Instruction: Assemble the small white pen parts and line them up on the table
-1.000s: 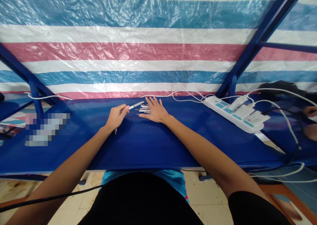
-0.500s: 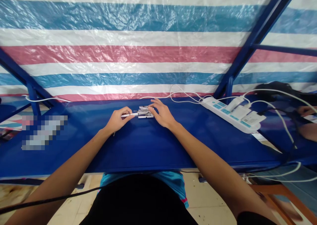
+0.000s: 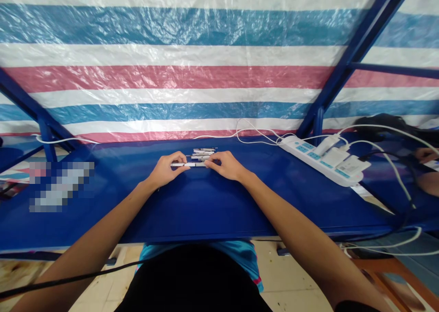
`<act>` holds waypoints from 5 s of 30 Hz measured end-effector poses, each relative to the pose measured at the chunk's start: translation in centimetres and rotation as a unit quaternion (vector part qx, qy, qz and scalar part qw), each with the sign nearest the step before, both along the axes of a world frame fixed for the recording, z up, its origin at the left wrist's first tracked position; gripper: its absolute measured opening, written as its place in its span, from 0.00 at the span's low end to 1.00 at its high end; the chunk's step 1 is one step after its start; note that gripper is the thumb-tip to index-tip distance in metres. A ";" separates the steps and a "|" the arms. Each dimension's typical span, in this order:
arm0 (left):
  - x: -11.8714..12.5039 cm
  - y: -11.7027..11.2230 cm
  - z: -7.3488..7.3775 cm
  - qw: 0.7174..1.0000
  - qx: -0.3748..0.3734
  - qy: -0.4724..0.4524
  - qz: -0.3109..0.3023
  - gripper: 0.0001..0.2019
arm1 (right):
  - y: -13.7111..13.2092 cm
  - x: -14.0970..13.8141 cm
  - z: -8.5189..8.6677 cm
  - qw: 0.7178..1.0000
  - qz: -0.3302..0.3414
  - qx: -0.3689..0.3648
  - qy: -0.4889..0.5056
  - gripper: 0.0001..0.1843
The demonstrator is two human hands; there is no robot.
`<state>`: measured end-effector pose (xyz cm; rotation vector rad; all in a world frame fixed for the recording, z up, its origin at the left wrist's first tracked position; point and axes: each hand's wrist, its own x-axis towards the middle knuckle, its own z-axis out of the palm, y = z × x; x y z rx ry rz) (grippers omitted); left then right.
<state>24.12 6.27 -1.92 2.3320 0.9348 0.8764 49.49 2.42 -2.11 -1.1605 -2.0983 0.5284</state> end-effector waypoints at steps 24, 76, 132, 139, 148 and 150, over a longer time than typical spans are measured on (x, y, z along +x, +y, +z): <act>-0.1 0.0 -0.2 0.998 0.034 0.048 -0.024 0.16 | 0.0 -0.3 -0.4 0.998 0.008 -0.025 0.055 0.12; 0.0 0.1 0.3 0.998 0.010 0.050 -0.035 0.19 | -0.2 -0.2 -0.3 0.998 0.020 -0.052 0.036 0.15; 0.1 0.1 0.2 0.999 0.006 0.049 -0.002 0.07 | 0.1 -0.1 -0.2 0.996 0.040 -0.082 0.014 0.29; 0.0 0.3 -0.1 0.999 0.007 0.045 -0.003 0.10 | 0.0 -0.2 -0.3 0.995 0.035 -0.087 0.027 0.19; 0.2 0.1 0.3 0.999 -0.013 0.036 -0.022 0.13 | -0.2 -0.2 0.0 0.996 0.028 -0.084 0.026 0.11; 0.3 0.0 0.4 0.999 -0.018 0.033 -0.026 0.12 | -0.3 -0.2 0.1 0.995 0.031 -0.087 0.025 0.12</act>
